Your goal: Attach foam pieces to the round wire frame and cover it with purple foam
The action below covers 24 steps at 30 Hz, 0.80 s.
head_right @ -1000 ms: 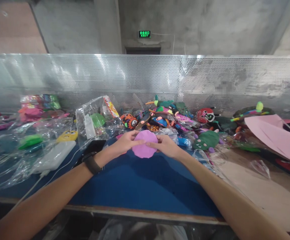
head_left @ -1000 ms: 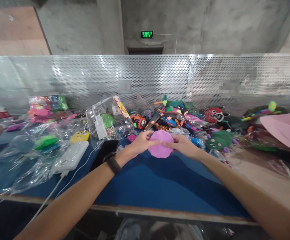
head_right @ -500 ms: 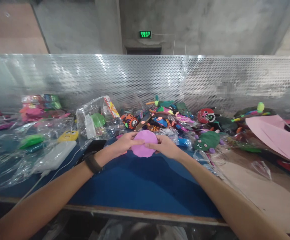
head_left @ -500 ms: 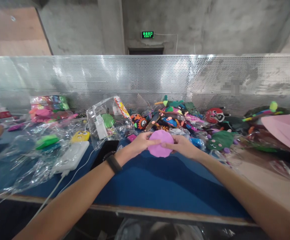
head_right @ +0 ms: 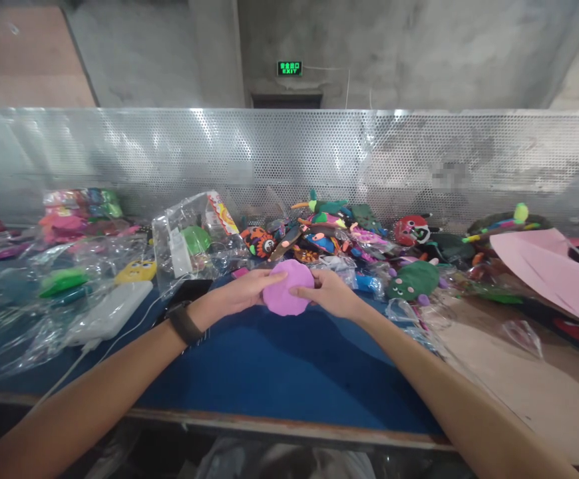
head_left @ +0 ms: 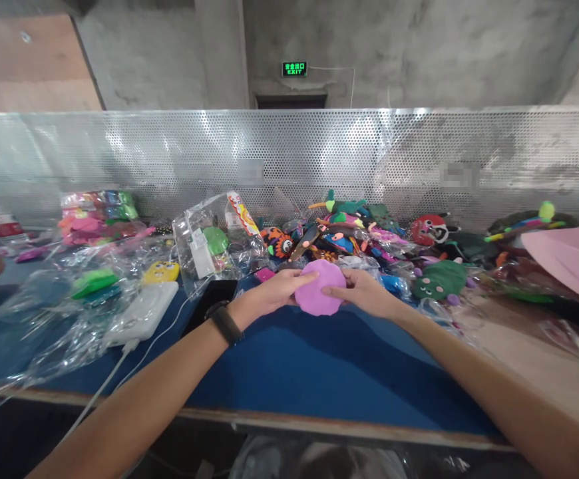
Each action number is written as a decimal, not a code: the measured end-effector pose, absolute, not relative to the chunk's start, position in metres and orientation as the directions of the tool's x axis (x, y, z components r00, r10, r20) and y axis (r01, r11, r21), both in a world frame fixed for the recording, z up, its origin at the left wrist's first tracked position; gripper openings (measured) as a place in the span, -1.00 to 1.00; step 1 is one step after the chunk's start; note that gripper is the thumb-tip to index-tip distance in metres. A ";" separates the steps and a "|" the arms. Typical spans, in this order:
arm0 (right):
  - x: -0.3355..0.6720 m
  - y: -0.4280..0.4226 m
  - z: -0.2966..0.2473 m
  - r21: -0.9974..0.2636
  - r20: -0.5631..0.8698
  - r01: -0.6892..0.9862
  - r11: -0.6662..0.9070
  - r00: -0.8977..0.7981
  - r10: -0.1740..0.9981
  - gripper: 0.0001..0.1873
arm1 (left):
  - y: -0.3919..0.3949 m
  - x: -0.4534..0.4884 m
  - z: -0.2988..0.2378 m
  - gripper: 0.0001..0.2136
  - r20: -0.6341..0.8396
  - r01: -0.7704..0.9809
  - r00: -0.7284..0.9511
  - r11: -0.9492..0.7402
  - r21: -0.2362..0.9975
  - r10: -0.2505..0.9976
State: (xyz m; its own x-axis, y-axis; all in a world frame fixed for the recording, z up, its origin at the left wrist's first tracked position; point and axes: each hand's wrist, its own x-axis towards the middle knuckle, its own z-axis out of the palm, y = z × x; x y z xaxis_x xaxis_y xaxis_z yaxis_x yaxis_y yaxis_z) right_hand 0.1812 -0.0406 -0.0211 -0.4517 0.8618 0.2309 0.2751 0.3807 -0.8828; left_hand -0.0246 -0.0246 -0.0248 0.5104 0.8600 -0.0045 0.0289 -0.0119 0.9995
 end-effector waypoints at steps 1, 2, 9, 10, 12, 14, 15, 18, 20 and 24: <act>0.182 -0.041 -0.020 -0.891 0.226 0.262 0.371 -0.452 0.863 -0.57 | -0.025 -0.024 -0.025 -0.56 -0.003 0.025 0.519 -0.011 1.000 0.854; 0.183 -0.040 -0.020 -0.899 0.225 0.246 0.362 -0.450 0.864 -0.56 | -0.026 -0.024 -0.024 -0.56 0.004 0.020 0.528 -0.017 1.000 0.850; 0.185 -0.038 -0.019 -0.924 0.223 0.203 0.325 -0.404 0.887 -0.54 | -0.034 -0.021 -0.020 -0.58 0.049 0.017 0.519 -0.068 0.998 0.853; 0.185 -0.039 -0.018 -0.923 0.226 0.202 0.328 -0.404 0.886 -0.54 | -0.035 -0.020 -0.019 -0.58 0.055 0.039 0.504 -0.086 0.996 0.862; 0.184 -0.040 -0.017 -0.922 0.228 0.202 0.330 -0.406 0.885 -0.52 | -0.037 -0.020 -0.017 -0.59 0.075 0.086 0.455 -0.127 0.988 0.887; 0.183 -0.041 -0.016 -0.926 0.224 0.198 0.321 -0.396 0.890 -0.50 | -0.038 -0.019 -0.015 -0.59 0.100 0.101 0.400 -0.152 0.983 0.911; 0.183 -0.041 -0.015 -0.930 0.221 0.193 0.312 -0.384 0.896 -0.50 | -0.038 -0.019 -0.014 -0.59 0.107 0.093 0.377 -0.152 0.984 0.920; 0.183 -0.040 -0.016 -0.944 0.225 0.168 0.285 -0.305 0.926 -0.50 | -0.037 -0.019 -0.013 -0.61 0.120 0.066 0.347 -0.152 0.986 0.930; 0.184 -0.039 -0.017 -0.952 0.226 0.143 0.269 -0.261 0.939 -0.51 | -0.035 -0.019 -0.014 -0.64 0.129 0.058 0.341 -0.158 0.986 0.931; 0.185 -0.037 -0.019 -0.962 0.196 0.126 0.243 -0.305 0.932 -0.45 | -0.030 -0.019 -0.018 -0.69 0.188 -0.020 0.267 -0.190 0.982 0.945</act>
State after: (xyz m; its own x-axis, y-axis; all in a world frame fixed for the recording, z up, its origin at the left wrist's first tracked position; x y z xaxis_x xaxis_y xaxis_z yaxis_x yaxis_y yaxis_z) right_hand 0.1852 -0.0367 -0.0192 -0.3053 0.9319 0.1959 0.1257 0.2434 -0.9617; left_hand -0.0186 -0.0297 -0.0175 0.2674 0.9450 0.1882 -0.0195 -0.1899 0.9816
